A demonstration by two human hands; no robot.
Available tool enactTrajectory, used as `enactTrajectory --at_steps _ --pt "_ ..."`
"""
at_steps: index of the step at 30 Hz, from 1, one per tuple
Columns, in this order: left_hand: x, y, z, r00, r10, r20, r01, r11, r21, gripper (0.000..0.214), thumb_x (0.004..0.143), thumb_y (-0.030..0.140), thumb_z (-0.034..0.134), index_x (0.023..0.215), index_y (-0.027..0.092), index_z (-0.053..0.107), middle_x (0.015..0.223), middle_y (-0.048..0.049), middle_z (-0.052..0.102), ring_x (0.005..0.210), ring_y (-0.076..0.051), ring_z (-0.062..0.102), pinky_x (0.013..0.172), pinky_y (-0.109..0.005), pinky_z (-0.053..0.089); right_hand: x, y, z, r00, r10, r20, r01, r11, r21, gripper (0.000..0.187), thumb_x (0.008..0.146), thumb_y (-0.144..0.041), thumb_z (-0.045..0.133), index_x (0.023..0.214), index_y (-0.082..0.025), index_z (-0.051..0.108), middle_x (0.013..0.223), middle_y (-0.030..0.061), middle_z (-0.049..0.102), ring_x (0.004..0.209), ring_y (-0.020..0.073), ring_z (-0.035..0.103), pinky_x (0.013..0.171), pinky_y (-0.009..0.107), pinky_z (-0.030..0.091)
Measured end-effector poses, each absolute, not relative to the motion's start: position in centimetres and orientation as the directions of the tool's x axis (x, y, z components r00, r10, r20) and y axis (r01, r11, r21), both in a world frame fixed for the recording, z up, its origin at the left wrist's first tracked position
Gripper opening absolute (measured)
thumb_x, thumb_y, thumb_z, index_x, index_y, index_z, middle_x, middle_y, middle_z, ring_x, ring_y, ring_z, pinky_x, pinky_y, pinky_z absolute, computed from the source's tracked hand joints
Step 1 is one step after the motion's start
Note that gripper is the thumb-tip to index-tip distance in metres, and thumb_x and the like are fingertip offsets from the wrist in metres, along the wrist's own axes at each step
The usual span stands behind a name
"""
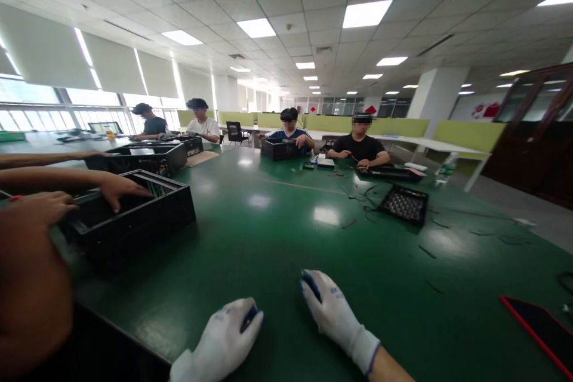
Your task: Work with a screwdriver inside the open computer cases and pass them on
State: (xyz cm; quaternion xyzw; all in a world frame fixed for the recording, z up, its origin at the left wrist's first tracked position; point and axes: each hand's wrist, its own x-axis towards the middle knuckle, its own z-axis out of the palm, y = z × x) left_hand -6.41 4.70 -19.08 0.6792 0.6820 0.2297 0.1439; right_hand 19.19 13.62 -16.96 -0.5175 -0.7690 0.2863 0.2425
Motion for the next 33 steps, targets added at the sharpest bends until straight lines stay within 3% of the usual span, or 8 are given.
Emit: enactTrajectory --at_steps 5,8,13,25,33 --pt "-0.6 9.9 -17.4 0.158 0.983 0.089 0.886 -0.181 0.428 0.039 0.096 0.051 0.043 0.098 0.024 0.071 0.094 -0.0043 0.076 0.090 -0.023 0.071 0.083 -0.035 0.054 22.6 13.7 -17.9 -0.172 0.983 0.060 0.660 0.161 -0.733 0.075 0.096 -0.068 0.030 0.137 -0.012 0.058 0.136 0.0169 0.062 0.125 0.0293 0.059 0.111 0.044 0.045" --pt "2.7 12.8 -17.6 0.165 0.980 0.111 0.898 -0.196 0.395 0.039 0.096 0.051 0.043 0.100 0.024 0.071 0.097 -0.0052 0.076 0.092 -0.025 0.071 0.083 -0.035 0.054 22.9 13.9 -18.3 -0.179 0.976 0.123 0.673 0.213 -0.709 0.068 0.096 -0.062 0.034 0.133 -0.012 0.062 0.134 0.0177 0.064 0.126 0.0297 0.059 0.112 0.045 0.044" --pt "5.0 14.7 -18.7 0.159 0.971 0.180 0.907 -0.216 0.363 0.038 0.098 0.049 0.039 0.099 0.023 0.068 0.096 -0.0056 0.074 0.089 -0.025 0.071 0.081 -0.036 0.053 23.0 14.4 -19.6 -0.255 0.915 0.314 0.662 0.402 -0.633 0.046 0.093 -0.051 0.051 0.125 -0.021 0.068 0.130 0.0130 0.068 0.126 0.0293 0.060 0.111 0.046 0.046" --pt "3.9 14.7 -19.5 0.179 0.940 0.292 0.888 -0.282 0.363 0.031 0.099 0.046 0.045 0.088 0.023 0.063 0.087 -0.0025 0.071 0.081 -0.020 0.068 0.073 -0.031 0.048 22.1 14.1 -18.9 -0.233 0.930 0.286 0.671 0.366 -0.645 0.053 0.099 -0.054 0.040 0.125 -0.015 0.065 0.124 0.0158 0.067 0.119 0.0273 0.062 0.109 0.045 0.047" --pt "3.6 14.5 -19.9 0.166 0.918 0.361 0.858 -0.315 0.406 0.026 0.102 0.039 0.044 0.096 0.023 0.063 0.091 -0.0032 0.070 0.084 -0.019 0.068 0.077 -0.030 0.051 22.1 14.7 -19.8 -0.237 0.911 0.339 0.671 0.405 -0.620 0.048 0.099 -0.051 0.041 0.121 -0.017 0.067 0.121 0.0150 0.069 0.115 0.0273 0.064 0.107 0.046 0.048"
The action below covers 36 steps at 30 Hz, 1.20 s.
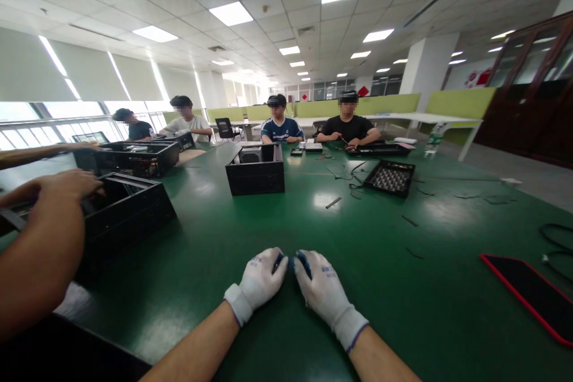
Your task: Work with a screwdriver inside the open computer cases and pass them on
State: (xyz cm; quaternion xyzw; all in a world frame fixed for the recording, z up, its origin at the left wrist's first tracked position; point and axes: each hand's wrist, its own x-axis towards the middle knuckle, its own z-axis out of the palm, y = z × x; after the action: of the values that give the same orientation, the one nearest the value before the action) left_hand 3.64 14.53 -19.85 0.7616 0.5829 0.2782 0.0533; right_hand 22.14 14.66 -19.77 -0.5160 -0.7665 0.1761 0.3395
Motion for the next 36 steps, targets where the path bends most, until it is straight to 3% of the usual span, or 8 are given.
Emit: enactTrajectory --at_steps 5,9,13,17,23,30,33,36 --pt "2.8 14.1 -19.9 0.134 0.900 0.415 0.856 -0.316 0.409 0.024 0.102 0.027 0.042 0.116 0.021 0.061 0.110 -0.0058 0.069 0.101 -0.017 0.067 0.093 -0.027 0.052 22.1 14.6 -19.7 -0.231 0.910 0.345 0.677 0.405 -0.614 0.047 0.099 -0.050 0.040 0.120 -0.018 0.067 0.121 0.0150 0.069 0.116 0.0272 0.064 0.108 0.045 0.047" --pt "0.7 15.6 -17.4 0.025 0.891 0.453 0.902 -0.215 0.374 0.037 0.098 0.016 0.041 0.131 0.020 0.056 0.121 -0.0100 0.062 0.107 -0.019 0.065 0.097 -0.031 0.051 22.1 14.4 -19.1 -0.238 0.934 0.268 0.694 0.356 -0.626 0.053 0.100 -0.055 0.038 0.126 -0.016 0.064 0.125 0.0154 0.066 0.119 0.0273 0.062 0.110 0.044 0.045" --pt "-2.8 20.0 -12.3 -0.101 0.881 0.462 0.944 -0.063 0.325 0.050 0.098 0.021 0.040 0.148 0.022 0.043 0.142 -0.0151 0.048 0.111 -0.025 0.066 0.096 -0.036 0.052 22.0 14.2 -18.4 -0.235 0.947 0.219 0.684 0.321 -0.655 0.057 0.100 -0.057 0.036 0.128 -0.015 0.063 0.125 0.0153 0.066 0.119 0.0267 0.062 0.108 0.043 0.047" --pt "-5.9 25.3 -8.3 -0.134 0.918 0.373 0.967 0.038 0.254 0.061 0.094 0.023 0.046 0.154 0.021 0.037 0.161 -0.0163 0.031 0.118 -0.031 0.064 0.102 -0.042 0.049 21.9 14.2 -18.0 -0.228 0.952 0.206 0.683 0.307 -0.662 0.058 0.100 -0.058 0.036 0.126 -0.015 0.064 0.124 0.0150 0.067 0.117 0.0268 0.062 0.106 0.043 0.047" --pt "-7.6 28.4 -6.1 -0.106 0.960 0.258 0.986 0.069 0.150 0.058 0.088 0.016 0.050 0.145 0.021 0.050 0.149 -0.0135 0.050 0.124 -0.029 0.061 0.104 -0.037 0.046 21.8 14.1 -17.9 -0.221 0.949 0.225 0.673 0.315 -0.670 0.055 0.099 -0.058 0.038 0.123 -0.016 0.065 0.121 0.0143 0.068 0.115 0.0264 0.064 0.105 0.042 0.048" --pt "-6.5 22.7 -5.3 0.000 0.959 0.284 0.999 -0.013 0.043 0.049 0.090 0.015 0.045 0.136 0.022 0.057 0.135 -0.0112 0.061 0.115 -0.027 0.065 0.099 -0.036 0.049 21.9 14.6 -18.2 -0.174 0.949 0.262 0.653 0.311 -0.691 0.055 0.100 -0.056 0.037 0.124 -0.014 0.065 0.121 0.0152 0.068 0.114 0.0261 0.063 0.106 0.043 0.047" --pt "-5.8 17.7 -5.5 0.040 0.955 0.294 0.999 -0.048 0.017 0.048 0.090 0.018 0.046 0.137 0.023 0.056 0.132 -0.0104 0.062 0.108 -0.026 0.067 0.095 -0.037 0.051 22.4 14.6 -17.9 -0.094 0.929 0.359 0.632 0.334 -0.700 0.054 0.100 -0.054 0.037 0.126 -0.014 0.062 0.122 0.0163 0.067 0.115 0.0271 0.063 0.106 0.046 0.047" --pt "-4.9 12.0 -5.6 0.092 0.946 0.310 0.995 -0.101 0.012 0.046 0.090 0.017 0.046 0.135 0.022 0.055 0.126 -0.0092 0.064 0.104 -0.025 0.068 0.089 -0.035 0.052 22.9 13.3 -15.9 -0.010 0.833 0.553 0.610 0.443 -0.657 0.049 0.101 -0.049 0.039 0.129 -0.015 0.058 0.125 0.0174 0.064 0.118 0.0288 0.060 0.107 0.050 0.047"
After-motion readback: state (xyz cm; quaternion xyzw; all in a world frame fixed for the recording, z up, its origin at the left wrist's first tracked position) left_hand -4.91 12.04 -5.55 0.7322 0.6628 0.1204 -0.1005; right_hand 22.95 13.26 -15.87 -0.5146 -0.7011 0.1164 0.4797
